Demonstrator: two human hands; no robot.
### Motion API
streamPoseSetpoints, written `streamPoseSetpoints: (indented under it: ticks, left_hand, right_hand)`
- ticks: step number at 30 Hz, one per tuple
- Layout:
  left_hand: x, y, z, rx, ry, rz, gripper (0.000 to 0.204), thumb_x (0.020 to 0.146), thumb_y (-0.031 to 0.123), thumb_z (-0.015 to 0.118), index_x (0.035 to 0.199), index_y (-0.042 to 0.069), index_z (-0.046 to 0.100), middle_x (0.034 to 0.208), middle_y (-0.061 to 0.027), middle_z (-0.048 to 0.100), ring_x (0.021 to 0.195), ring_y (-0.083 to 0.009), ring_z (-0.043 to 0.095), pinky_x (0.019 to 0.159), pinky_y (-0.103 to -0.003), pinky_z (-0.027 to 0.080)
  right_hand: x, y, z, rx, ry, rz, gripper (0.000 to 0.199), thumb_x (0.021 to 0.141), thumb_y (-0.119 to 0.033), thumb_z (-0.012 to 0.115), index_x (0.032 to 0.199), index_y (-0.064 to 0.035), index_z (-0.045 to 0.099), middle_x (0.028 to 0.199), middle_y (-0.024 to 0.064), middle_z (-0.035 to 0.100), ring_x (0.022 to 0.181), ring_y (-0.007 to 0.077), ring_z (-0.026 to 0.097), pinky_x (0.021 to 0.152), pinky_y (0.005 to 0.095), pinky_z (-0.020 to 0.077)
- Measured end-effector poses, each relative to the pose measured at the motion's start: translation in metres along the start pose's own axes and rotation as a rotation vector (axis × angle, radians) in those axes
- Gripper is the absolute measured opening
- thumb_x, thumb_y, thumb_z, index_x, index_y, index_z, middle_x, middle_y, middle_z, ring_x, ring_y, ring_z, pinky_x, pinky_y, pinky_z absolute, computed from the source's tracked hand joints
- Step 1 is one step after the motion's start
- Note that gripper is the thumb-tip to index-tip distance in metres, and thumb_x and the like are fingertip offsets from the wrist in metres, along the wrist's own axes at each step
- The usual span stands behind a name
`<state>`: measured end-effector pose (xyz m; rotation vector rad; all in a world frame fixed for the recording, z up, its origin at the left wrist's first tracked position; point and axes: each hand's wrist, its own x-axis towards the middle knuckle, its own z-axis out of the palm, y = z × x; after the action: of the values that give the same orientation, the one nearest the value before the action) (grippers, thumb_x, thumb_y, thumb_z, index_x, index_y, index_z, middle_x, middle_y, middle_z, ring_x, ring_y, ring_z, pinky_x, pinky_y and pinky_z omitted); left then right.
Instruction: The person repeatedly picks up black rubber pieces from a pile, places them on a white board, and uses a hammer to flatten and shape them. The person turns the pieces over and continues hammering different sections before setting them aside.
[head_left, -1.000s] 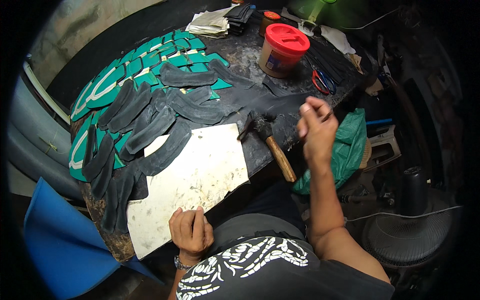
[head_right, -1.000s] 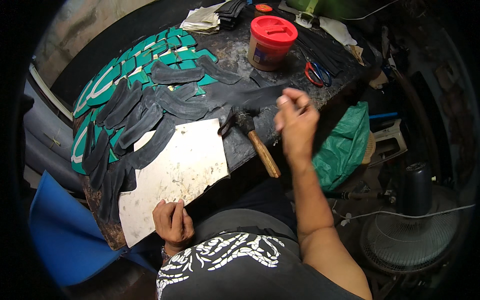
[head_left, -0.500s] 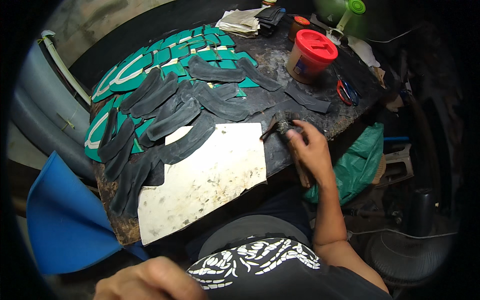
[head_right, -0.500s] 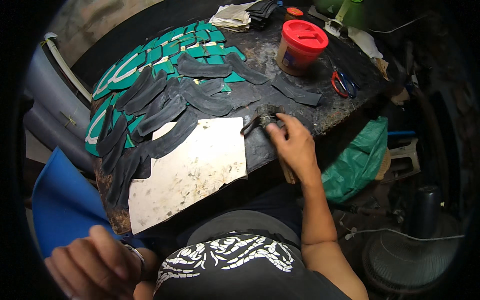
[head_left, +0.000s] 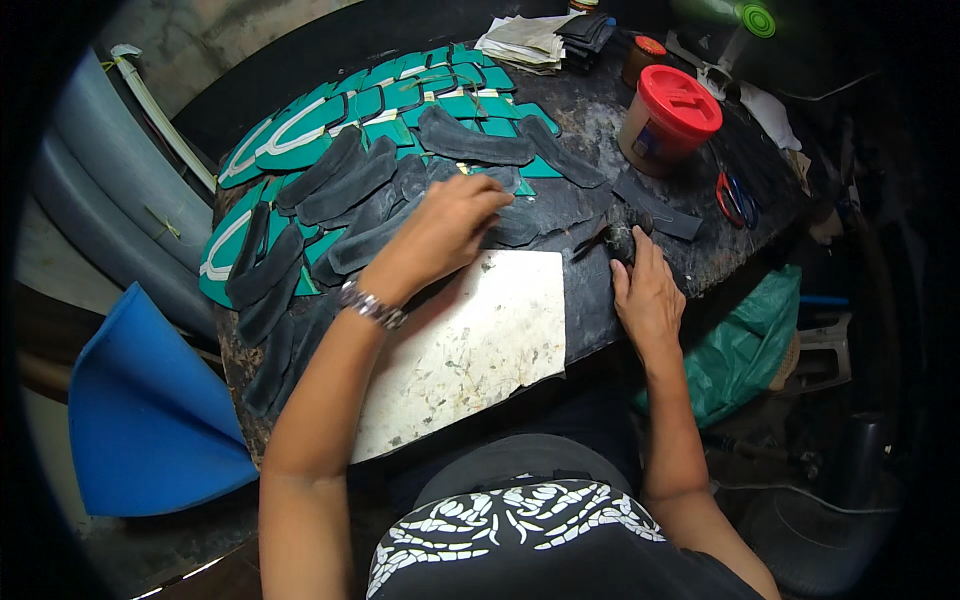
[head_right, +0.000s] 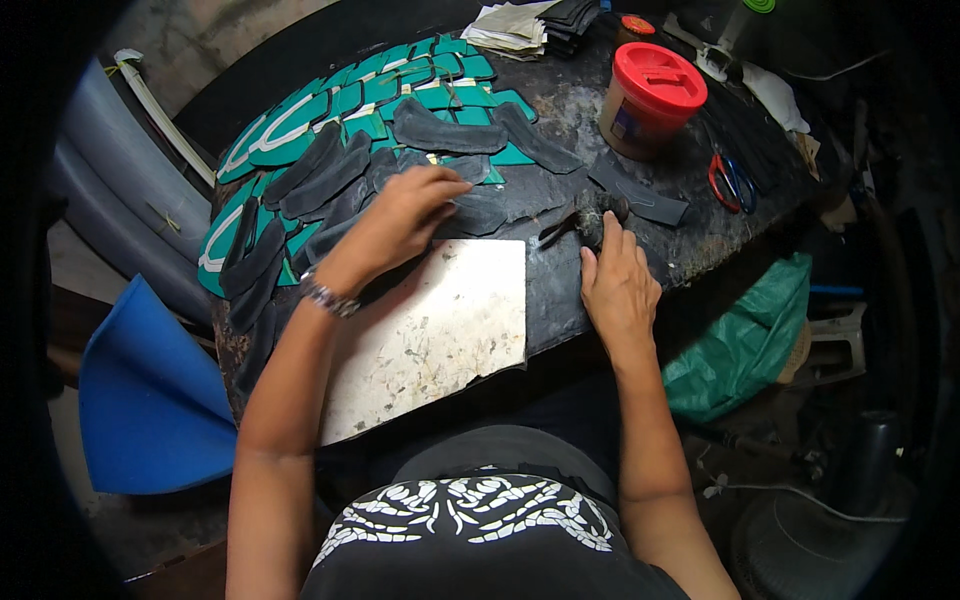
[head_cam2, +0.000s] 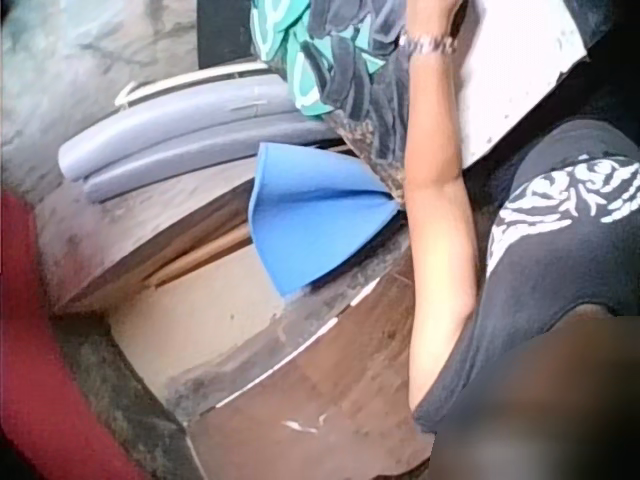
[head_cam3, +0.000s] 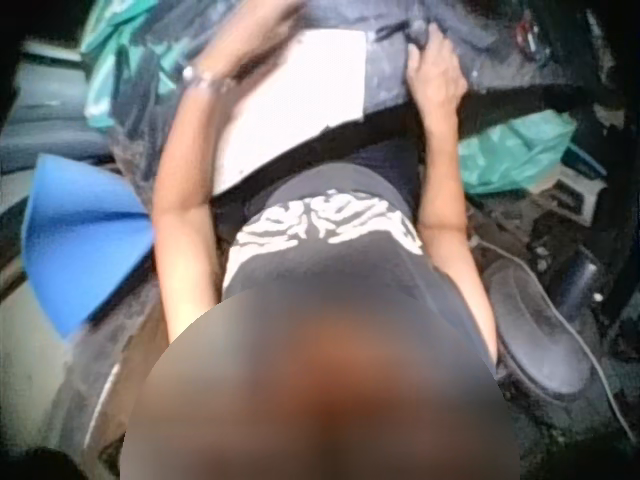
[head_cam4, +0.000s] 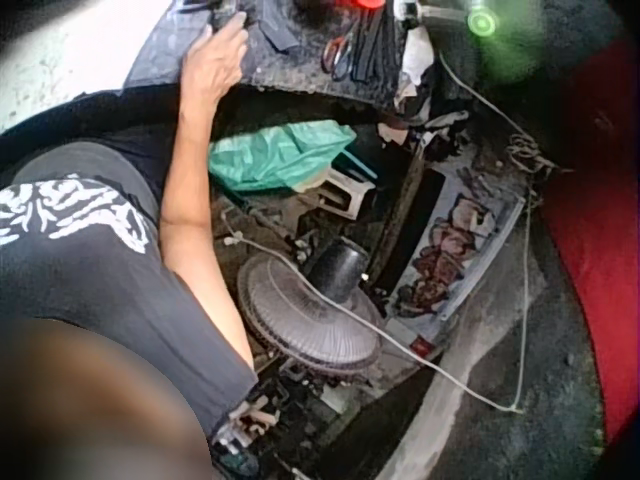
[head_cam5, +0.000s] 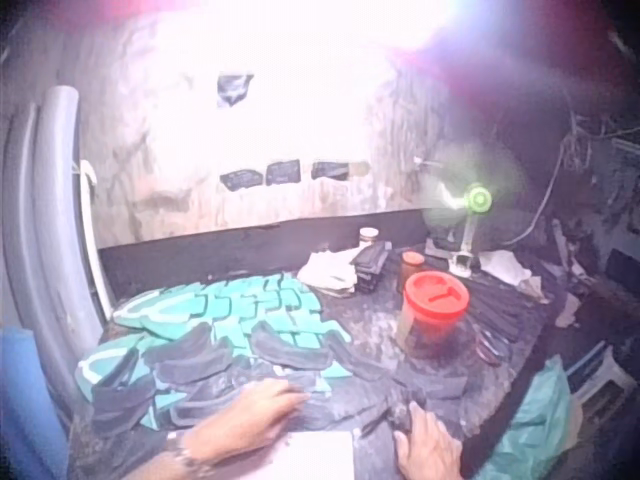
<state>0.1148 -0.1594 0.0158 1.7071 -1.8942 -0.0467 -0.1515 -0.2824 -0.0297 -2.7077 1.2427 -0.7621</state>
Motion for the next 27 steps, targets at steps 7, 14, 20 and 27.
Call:
streamPoseSetpoints:
  ticks: [7, 14, 20, 27]
  left_hand:
    - [0.017, 0.004, 0.036, 0.303, -0.154, -0.034, 0.030, 0.087, 0.011, 0.072, 0.114, 0.003, 0.065, 0.113, -0.0122, 0.059, 0.108, -0.0290, 0.055, 0.095, -0.043, 0.043]
    - [0.022, -0.002, 0.021, 0.068, -0.026, -0.047, 0.022, 0.092, 0.016, 0.070, 0.101, 0.005, 0.054, 0.091, -0.0157, 0.063, 0.091, -0.0339, 0.063, 0.094, -0.049, 0.042]
    - [0.031, -0.002, 0.000, -0.397, -0.134, -0.273, 0.033, 0.102, 0.031, 0.063, 0.095, -0.002, 0.059, 0.076, -0.0063, 0.057, 0.073, -0.0138, 0.051, 0.068, -0.033, 0.043]
    - [0.026, 0.035, -0.020, -0.882, 0.310, -0.284, 0.021, 0.098, 0.021, 0.069, 0.105, 0.001, 0.069, 0.084, 0.0024, 0.061, 0.076, -0.0047, 0.051, 0.065, -0.024, 0.044]
  right_hand:
    - [0.002, 0.000, -0.002, 0.073, -0.055, 0.074, 0.047, 0.095, -0.023, 0.066, 0.134, -0.0032, 0.050, 0.114, 0.0181, 0.065, 0.104, 0.0379, 0.064, 0.086, 0.0487, 0.0531]
    - [0.002, -0.001, -0.006, 0.107, -0.071, 0.104, 0.047, 0.095, -0.024, 0.066, 0.134, -0.0030, 0.049, 0.114, 0.0193, 0.067, 0.105, 0.0385, 0.064, 0.087, 0.0485, 0.0527]
    - [0.002, -0.002, -0.008, 0.121, -0.086, 0.137, 0.048, 0.096, -0.025, 0.066, 0.135, -0.0033, 0.049, 0.114, 0.0200, 0.068, 0.106, 0.0396, 0.064, 0.088, 0.0489, 0.0525]
    - [0.002, 0.003, -0.006, 0.145, -0.052, 0.148, 0.047, 0.097, -0.027, 0.064, 0.135, -0.0033, 0.050, 0.109, 0.0222, 0.069, 0.101, 0.0412, 0.066, 0.085, 0.0507, 0.0520]
